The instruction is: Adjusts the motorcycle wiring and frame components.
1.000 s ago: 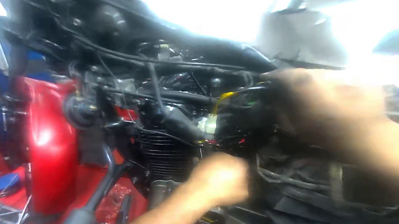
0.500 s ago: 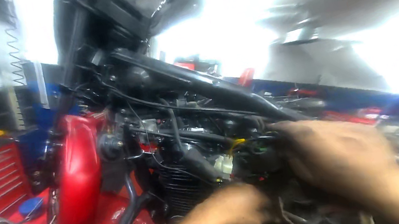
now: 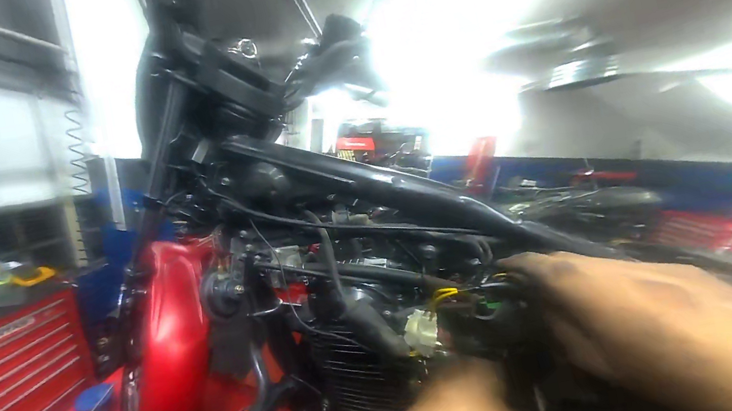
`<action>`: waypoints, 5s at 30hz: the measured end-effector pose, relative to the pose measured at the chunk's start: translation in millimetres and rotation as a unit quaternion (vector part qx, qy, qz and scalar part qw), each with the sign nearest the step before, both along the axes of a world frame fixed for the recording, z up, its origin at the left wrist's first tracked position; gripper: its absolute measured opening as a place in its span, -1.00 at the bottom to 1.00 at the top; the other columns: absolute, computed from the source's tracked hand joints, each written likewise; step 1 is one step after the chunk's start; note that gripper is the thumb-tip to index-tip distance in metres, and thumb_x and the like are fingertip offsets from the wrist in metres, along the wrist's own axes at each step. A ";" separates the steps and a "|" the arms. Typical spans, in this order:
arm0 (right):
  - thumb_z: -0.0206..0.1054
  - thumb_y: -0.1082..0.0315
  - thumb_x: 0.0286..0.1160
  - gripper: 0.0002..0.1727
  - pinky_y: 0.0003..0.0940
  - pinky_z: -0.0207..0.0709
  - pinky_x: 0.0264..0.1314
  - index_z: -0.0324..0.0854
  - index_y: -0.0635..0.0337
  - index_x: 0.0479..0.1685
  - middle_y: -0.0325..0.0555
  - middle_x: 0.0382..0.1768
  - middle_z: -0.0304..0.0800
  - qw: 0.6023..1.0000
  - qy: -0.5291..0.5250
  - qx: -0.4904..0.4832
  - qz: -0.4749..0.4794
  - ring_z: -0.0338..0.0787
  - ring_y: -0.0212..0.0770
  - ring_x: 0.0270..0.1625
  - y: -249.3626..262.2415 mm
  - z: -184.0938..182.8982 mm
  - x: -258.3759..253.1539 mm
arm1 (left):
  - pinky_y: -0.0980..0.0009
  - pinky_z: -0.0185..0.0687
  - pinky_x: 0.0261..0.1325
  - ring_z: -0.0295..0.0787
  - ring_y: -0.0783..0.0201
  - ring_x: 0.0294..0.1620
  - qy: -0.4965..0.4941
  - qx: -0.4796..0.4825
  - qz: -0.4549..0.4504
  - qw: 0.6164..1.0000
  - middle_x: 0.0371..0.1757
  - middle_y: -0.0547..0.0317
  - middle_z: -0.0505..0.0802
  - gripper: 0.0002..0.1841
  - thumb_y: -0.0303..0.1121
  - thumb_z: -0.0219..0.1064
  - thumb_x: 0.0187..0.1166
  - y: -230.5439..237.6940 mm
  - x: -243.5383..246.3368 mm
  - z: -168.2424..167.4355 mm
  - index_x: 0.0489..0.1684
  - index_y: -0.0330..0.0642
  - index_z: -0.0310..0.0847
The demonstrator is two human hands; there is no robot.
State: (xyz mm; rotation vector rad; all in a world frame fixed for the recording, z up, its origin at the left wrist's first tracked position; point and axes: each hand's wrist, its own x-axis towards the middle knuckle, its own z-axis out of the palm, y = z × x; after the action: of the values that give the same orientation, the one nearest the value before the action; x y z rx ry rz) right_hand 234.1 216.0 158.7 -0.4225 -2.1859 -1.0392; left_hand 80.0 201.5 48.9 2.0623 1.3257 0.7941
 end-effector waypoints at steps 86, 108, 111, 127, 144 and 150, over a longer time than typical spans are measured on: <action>0.52 -0.23 0.29 -0.68 -0.49 0.47 -0.57 0.66 -0.29 -0.50 -0.62 -0.67 0.60 0.952 -0.005 -0.307 0.015 0.58 -0.60 -0.60 -5.6 71.6 -34.5 | 0.21 0.56 -0.52 0.70 0.18 -0.55 0.388 0.575 0.239 0.679 -0.59 0.27 0.67 -0.78 -0.24 0.55 0.12 -39.2 -77.7 145.4 -0.37 -0.03 0.65; 0.28 0.16 0.35 -0.77 -0.27 0.50 -0.50 0.59 -0.08 -0.65 -0.40 -0.76 0.46 0.999 -0.020 0.032 0.034 0.62 -0.28 -0.61 0.4 49.7 -8.3 | 0.04 0.72 -0.13 0.82 0.24 -0.17 0.368 0.209 0.274 0.864 -0.26 0.35 0.84 -0.48 0.23 0.58 0.19 -58.3 -42.7 185.0 0.00 0.19 0.68; 0.34 0.27 0.22 -0.79 -0.29 0.44 -0.52 0.52 -0.05 -0.72 -0.38 -0.78 0.42 0.996 -0.062 0.042 0.042 0.57 -0.29 -0.62 -0.5 51.9 -10.1 | 0.02 0.71 -0.21 0.82 0.21 -0.20 0.415 0.237 0.248 0.843 -0.29 0.34 0.83 -0.57 0.11 0.57 0.23 -56.7 -38.7 185.2 -0.04 0.16 0.68; 0.23 0.19 0.44 -0.82 -0.42 0.49 -0.64 0.65 -0.16 -0.50 -0.48 -0.61 0.57 0.998 -0.015 -0.030 0.058 0.63 -0.45 -0.57 -0.2 51.2 16.3 | 0.20 0.68 -0.48 0.78 0.33 -0.46 0.341 0.482 0.237 0.772 -0.48 0.42 0.77 -0.65 0.04 0.58 0.09 -50.2 -36.5 154.9 -0.26 0.14 0.71; 0.09 -0.12 0.69 -0.30 -0.07 0.74 0.22 0.35 0.03 0.75 -0.09 0.21 0.81 0.989 0.062 -0.127 -0.033 0.84 -0.10 0.20 -31.2 2.2 95.1 | 0.36 0.82 0.04 0.79 0.51 -0.07 0.184 0.390 0.005 0.902 0.04 0.38 0.83 -0.34 0.17 0.52 0.43 -34.1 -42.8 176.5 0.46 0.06 0.54; 0.09 0.03 0.61 -0.52 0.01 0.71 -0.05 0.71 -0.08 0.36 -0.06 0.03 0.80 0.990 0.007 -0.057 -0.127 0.82 0.05 0.04 -25.2 -8.1 80.5 | 0.23 0.54 0.56 0.58 0.21 0.51 0.314 0.493 -0.102 0.805 0.37 0.16 0.74 -0.46 0.14 0.33 0.64 -18.5 -50.8 147.8 0.44 0.01 0.69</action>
State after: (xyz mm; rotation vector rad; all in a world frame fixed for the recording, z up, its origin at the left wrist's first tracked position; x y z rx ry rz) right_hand 314.6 190.8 150.6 -0.7759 -2.2264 -1.0415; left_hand 29.2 183.0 196.8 3.4728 1.0075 0.8197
